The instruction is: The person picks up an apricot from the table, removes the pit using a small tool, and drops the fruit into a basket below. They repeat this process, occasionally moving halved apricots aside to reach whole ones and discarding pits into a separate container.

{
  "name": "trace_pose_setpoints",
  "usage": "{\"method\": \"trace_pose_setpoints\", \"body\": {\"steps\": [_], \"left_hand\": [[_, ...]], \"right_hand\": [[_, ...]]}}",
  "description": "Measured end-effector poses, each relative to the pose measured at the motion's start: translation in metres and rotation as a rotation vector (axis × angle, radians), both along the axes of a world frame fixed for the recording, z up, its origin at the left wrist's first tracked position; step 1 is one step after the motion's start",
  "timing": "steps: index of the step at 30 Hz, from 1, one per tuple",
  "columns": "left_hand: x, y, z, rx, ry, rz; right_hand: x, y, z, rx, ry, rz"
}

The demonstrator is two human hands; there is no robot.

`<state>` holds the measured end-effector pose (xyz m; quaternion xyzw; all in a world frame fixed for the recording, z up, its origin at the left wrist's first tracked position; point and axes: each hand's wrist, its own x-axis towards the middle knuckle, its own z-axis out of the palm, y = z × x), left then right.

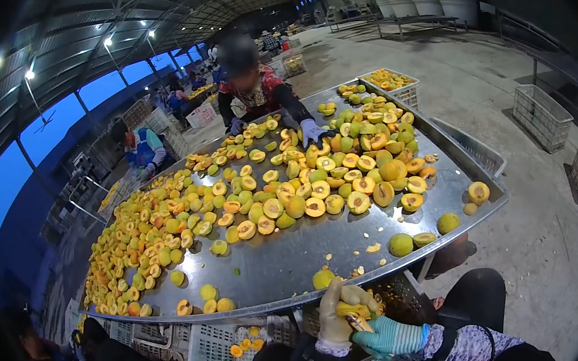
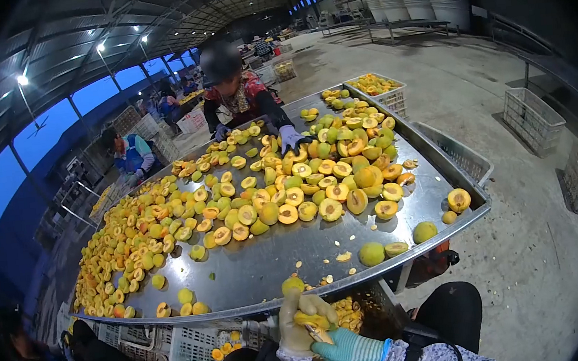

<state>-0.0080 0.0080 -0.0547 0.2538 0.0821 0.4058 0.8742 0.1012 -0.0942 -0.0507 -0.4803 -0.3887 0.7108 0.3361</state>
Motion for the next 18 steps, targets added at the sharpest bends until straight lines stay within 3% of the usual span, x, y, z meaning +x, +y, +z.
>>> {"method": "trace_pose_setpoints", "body": {"steps": [2,4,5,6,8,9,11,12,14,15,17,18], "left_hand": [[-0.002,0.000,0.006,0.217,0.283,0.011],[0.000,-0.002,0.008,0.229,0.294,0.016],[0.003,-0.003,0.009,0.158,0.273,0.006],[0.003,-0.003,0.009,0.086,0.252,-0.003],[0.003,-0.003,0.008,0.077,0.253,-0.022],[0.004,-0.003,0.009,0.070,0.247,-0.039],[0.006,-0.004,0.012,0.117,0.291,-0.018],[0.006,-0.005,0.015,0.166,0.336,0.005],[0.006,-0.008,0.028,0.233,0.398,0.021],[0.005,-0.009,0.034,0.298,0.458,0.041],[0.005,-0.011,0.043,0.295,0.473,0.024],[0.005,-0.012,0.044,0.288,0.486,0.009]], "right_hand": [[0.003,0.002,-0.003,0.075,-0.146,0.029],[0.007,-0.004,-0.016,0.518,-0.264,0.013],[0.000,0.001,-0.059,0.670,-0.328,-0.096],[0.001,0.002,-0.046,0.669,-0.326,-0.099],[0.003,0.005,-0.006,-0.067,-0.271,0.113],[0.003,0.001,-0.005,-0.067,-0.271,0.112],[0.002,-0.005,-0.009,0.202,-0.244,0.005],[0.003,-0.004,-0.029,0.204,-0.244,0.001],[0.006,0.003,-0.079,1.065,-0.585,-0.015],[0.005,0.000,-0.060,1.066,-0.584,-0.017],[0.007,-0.006,0.003,0.181,-0.096,0.032],[0.008,-0.003,0.009,0.180,-0.097,0.032]]}}
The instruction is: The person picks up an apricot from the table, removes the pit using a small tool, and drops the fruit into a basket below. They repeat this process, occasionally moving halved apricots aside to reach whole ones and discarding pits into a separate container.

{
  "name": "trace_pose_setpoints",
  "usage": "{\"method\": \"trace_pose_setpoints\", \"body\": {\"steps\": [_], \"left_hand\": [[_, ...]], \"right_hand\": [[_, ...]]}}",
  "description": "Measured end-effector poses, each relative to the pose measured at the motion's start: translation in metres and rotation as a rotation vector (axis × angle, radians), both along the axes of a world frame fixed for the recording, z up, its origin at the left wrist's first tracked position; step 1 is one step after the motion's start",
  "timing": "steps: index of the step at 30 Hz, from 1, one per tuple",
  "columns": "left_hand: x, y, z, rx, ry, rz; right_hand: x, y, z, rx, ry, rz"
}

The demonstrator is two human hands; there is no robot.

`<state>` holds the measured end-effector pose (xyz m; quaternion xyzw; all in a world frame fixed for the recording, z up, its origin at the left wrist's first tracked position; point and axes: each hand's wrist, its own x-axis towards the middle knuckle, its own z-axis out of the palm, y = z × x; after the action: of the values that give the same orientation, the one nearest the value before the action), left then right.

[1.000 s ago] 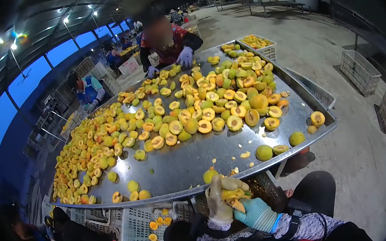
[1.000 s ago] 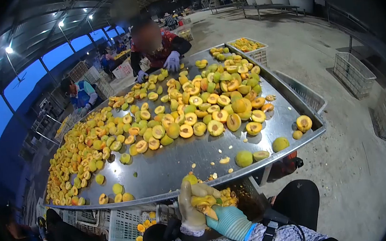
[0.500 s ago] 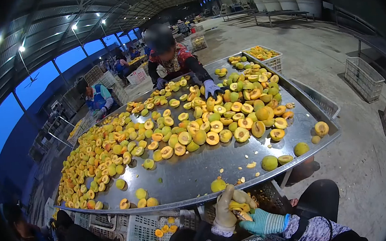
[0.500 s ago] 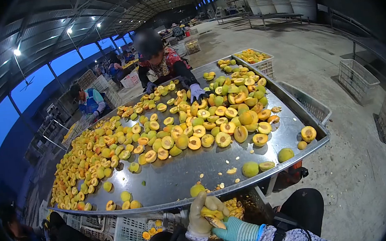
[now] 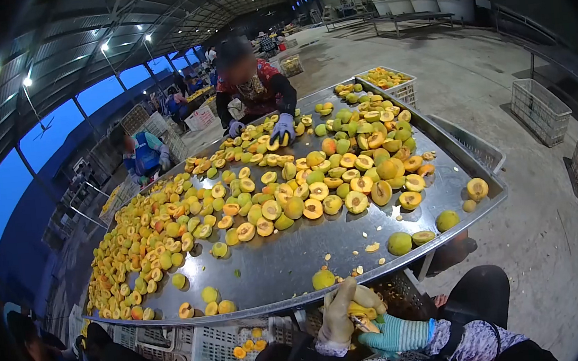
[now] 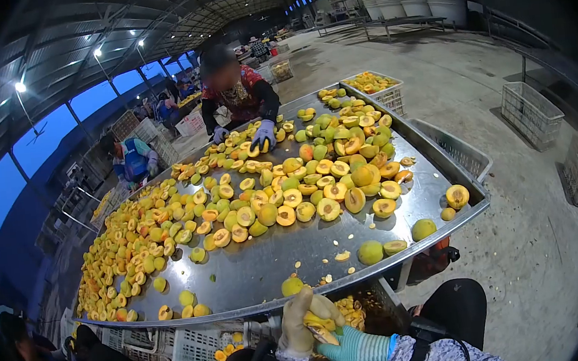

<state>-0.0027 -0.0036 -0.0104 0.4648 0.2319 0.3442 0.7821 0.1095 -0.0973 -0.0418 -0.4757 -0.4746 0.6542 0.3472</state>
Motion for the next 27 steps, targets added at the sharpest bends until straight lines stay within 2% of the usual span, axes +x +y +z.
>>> {"method": "trace_pose_setpoints", "body": {"steps": [2,3,5,6,8,9,11,12,15,17,18,19,20,22,23,24,25,26,27], "left_hand": [[-0.001,0.000,0.000,0.013,-0.024,-0.031],[-0.002,0.001,0.000,0.027,-0.047,-0.063],[-0.005,0.006,0.000,0.057,-0.001,-0.112],[-0.006,0.007,-0.001,0.085,0.044,-0.162],[-0.003,0.003,0.003,0.089,0.067,-0.131],[-0.002,0.002,0.005,0.094,0.089,-0.098],[-0.003,0.001,-0.001,0.036,-0.001,-0.116],[-0.004,0.002,-0.003,-0.023,-0.094,-0.134],[-0.005,0.006,-0.008,0.048,-0.083,-0.168],[-0.005,0.006,-0.003,0.099,-0.029,-0.144],[-0.005,0.004,0.001,0.145,0.025,-0.123],[-0.006,0.001,0.011,0.153,0.082,-0.126],[-0.010,0.016,-0.047,0.685,0.196,0.138],[-0.002,0.003,-0.010,0.192,-0.138,-0.056],[0.001,0.000,-0.016,0.088,-0.251,-0.051],[0.003,0.000,-0.020,-0.003,-0.369,-0.040],[0.005,-0.002,-0.020,0.027,-0.381,-0.008],[0.009,-0.008,-0.033,0.163,-0.421,0.116],[0.008,-0.006,-0.033,0.330,-0.365,0.114]], "right_hand": [[0.001,0.003,0.006,-0.351,-0.076,0.148],[0.000,0.002,0.004,-0.349,-0.077,0.149],[-0.006,-0.006,-0.009,0.140,-0.085,-0.049],[-0.006,-0.008,-0.028,0.139,-0.086,-0.051],[0.000,-0.005,-0.070,1.185,-0.835,0.047],[-0.001,-0.007,-0.056,1.184,-0.835,0.047],[-0.004,-0.010,-0.008,0.027,-0.151,0.130],[-0.006,-0.010,-0.002,0.026,-0.153,0.130],[-0.007,-0.009,-0.009,0.052,-0.147,0.039],[-0.002,-0.009,-0.052,1.134,-0.819,0.110],[-0.004,-0.011,-0.053,1.118,-0.815,0.109],[-0.008,-0.012,-0.051,0.959,-0.619,0.087],[-0.011,-0.016,-0.050,0.787,-0.423,0.059],[-0.007,-0.007,-0.048,0.965,-0.761,0.153],[-0.004,-0.006,-0.039,1.037,-0.804,0.125],[-0.006,-0.006,-0.053,1.291,-0.942,-0.056],[-0.003,-0.004,-0.064,1.310,-1.053,0.018],[0.000,-0.003,-0.071,1.328,-1.161,0.091],[0.003,-0.002,-0.068,1.355,-1.258,0.155]]}}
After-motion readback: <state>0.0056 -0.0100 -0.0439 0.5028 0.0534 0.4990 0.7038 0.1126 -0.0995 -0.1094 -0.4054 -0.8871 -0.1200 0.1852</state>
